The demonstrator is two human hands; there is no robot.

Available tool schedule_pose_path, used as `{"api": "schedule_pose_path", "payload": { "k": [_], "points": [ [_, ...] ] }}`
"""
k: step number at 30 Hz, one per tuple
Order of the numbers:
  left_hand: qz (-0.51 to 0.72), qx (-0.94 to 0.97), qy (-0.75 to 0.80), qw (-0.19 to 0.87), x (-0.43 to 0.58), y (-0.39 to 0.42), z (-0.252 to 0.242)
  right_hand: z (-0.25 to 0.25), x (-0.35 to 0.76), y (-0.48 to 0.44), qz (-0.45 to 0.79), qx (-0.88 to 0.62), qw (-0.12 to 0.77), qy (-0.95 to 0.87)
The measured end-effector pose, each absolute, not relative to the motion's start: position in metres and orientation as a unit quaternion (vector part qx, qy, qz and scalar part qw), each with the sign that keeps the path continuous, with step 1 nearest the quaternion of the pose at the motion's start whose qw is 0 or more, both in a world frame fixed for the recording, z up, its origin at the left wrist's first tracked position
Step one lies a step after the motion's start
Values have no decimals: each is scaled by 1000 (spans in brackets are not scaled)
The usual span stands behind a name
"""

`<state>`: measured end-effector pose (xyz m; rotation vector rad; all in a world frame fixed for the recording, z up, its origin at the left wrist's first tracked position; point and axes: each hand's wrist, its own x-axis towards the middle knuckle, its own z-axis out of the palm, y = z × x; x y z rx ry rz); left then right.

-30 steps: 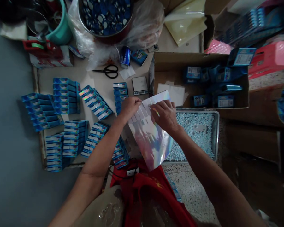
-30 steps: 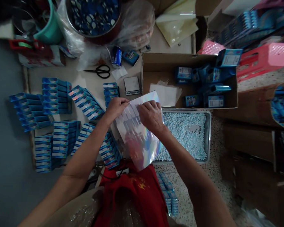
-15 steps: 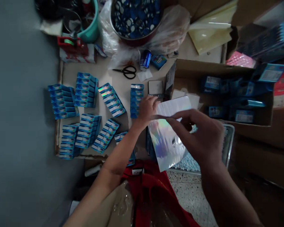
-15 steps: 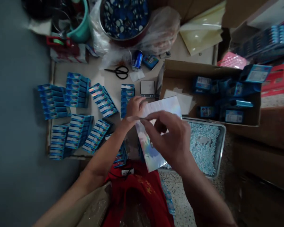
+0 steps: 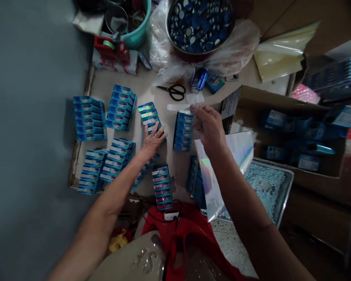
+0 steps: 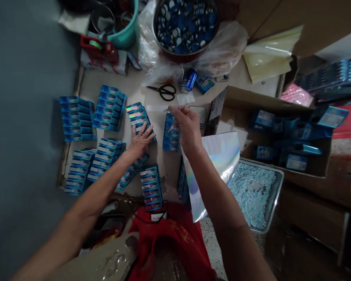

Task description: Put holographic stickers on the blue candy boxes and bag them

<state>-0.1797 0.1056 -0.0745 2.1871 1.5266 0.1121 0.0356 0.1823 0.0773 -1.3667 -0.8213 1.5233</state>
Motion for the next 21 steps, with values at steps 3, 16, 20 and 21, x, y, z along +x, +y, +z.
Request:
{"api": "schedule_pose_path", "payload": {
  "k": [3, 16, 20, 21],
  "points": [
    [54, 791, 553, 255, -197, 114, -67, 60, 39, 186, 613, -600, 409, -313],
    [434, 57, 483, 759, -137, 161, -34, 25, 18, 176, 622, -618, 387, -287],
    [476, 53, 510, 715, -124, 165, -40, 14, 23, 177, 603, -642, 381, -280],
    [477, 59, 524, 703, -121, 165, -43, 9, 25, 177, 597, -652, 376, -278]
  ]
}}
